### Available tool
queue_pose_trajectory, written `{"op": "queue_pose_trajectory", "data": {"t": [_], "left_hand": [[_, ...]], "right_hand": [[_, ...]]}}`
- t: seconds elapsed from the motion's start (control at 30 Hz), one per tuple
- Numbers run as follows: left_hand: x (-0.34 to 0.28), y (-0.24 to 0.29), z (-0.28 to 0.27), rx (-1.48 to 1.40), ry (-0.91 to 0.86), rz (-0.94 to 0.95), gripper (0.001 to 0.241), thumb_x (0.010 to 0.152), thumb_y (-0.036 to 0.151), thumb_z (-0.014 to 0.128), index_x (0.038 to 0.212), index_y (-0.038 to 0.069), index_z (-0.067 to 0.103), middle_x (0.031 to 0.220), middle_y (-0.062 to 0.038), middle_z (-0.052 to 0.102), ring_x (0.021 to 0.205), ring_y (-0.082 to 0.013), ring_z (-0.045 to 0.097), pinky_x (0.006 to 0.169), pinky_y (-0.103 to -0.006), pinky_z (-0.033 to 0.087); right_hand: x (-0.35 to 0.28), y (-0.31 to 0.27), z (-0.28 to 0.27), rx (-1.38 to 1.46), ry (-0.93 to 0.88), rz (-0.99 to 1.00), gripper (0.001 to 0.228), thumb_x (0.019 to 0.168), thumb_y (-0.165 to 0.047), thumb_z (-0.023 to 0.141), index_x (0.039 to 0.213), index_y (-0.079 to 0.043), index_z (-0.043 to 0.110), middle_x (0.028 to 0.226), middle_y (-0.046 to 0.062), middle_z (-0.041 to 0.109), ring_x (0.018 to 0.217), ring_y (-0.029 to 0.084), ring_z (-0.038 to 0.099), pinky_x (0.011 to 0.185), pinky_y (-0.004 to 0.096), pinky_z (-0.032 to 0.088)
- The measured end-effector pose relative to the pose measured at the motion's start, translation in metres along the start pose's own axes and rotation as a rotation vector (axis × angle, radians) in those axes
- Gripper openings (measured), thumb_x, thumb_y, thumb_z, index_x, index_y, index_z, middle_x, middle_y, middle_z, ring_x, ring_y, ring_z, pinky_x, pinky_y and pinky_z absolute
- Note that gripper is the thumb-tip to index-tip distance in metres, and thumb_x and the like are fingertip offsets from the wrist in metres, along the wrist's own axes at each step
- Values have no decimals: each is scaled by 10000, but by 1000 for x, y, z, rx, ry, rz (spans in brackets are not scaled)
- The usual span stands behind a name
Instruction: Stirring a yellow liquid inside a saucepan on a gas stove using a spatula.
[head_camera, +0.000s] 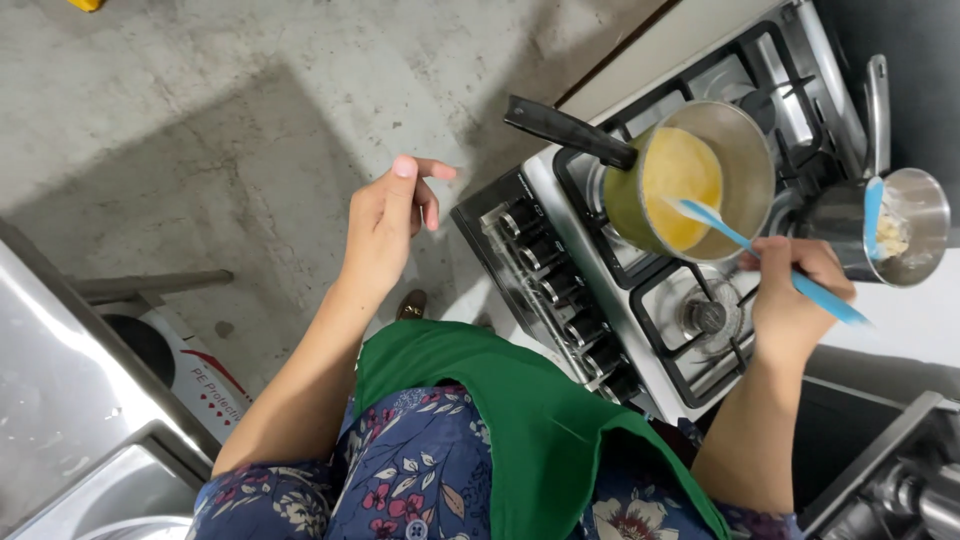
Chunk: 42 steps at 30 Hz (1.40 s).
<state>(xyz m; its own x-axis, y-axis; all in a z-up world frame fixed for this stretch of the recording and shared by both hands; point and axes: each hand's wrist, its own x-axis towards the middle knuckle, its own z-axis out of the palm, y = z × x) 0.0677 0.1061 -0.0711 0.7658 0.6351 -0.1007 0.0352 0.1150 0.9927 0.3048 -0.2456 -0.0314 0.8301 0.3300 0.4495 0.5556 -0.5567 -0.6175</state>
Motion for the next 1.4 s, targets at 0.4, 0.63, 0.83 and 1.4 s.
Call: {"op": "queue_pose_trajectory", "data": {"t": [0.4,0.63,0.83,1.4], "left_hand": [[-2,-1,-21,7,54,-29,684,1014,578,293,1021,69,751,622,-26,584,504,-77,345,526,-230,320],[-1,-1,-21,9,44,-7,697,1017,576,285,1001,58,751,699,-30,642,511,-74,366,531,-232,340],[1,0,-16,15,37,-13,682,1023,566,285,1025,69,751,643,-17,606,517,-77,378,543,-231,350],[-9,-2,-14,-7,86,-28,682,1016,569,297,979,54,742,674,-25,618,504,-71,346,518,-228,304]], "right_hand": [[28,9,33,22,-120,-2,193,1131,47,606,981,71,726,843,171,719,715,201,722,666,296,589],[35,40,30,-143,-112,-153,222,1136,53,666,924,73,728,808,157,710,688,214,685,647,346,532],[22,23,6,-384,-156,-106,277,1082,-57,676,818,-34,759,722,90,620,669,202,576,588,379,391],[31,-1,41,-134,-165,-141,224,993,41,638,796,-4,737,756,81,683,702,162,610,634,308,461]]}}
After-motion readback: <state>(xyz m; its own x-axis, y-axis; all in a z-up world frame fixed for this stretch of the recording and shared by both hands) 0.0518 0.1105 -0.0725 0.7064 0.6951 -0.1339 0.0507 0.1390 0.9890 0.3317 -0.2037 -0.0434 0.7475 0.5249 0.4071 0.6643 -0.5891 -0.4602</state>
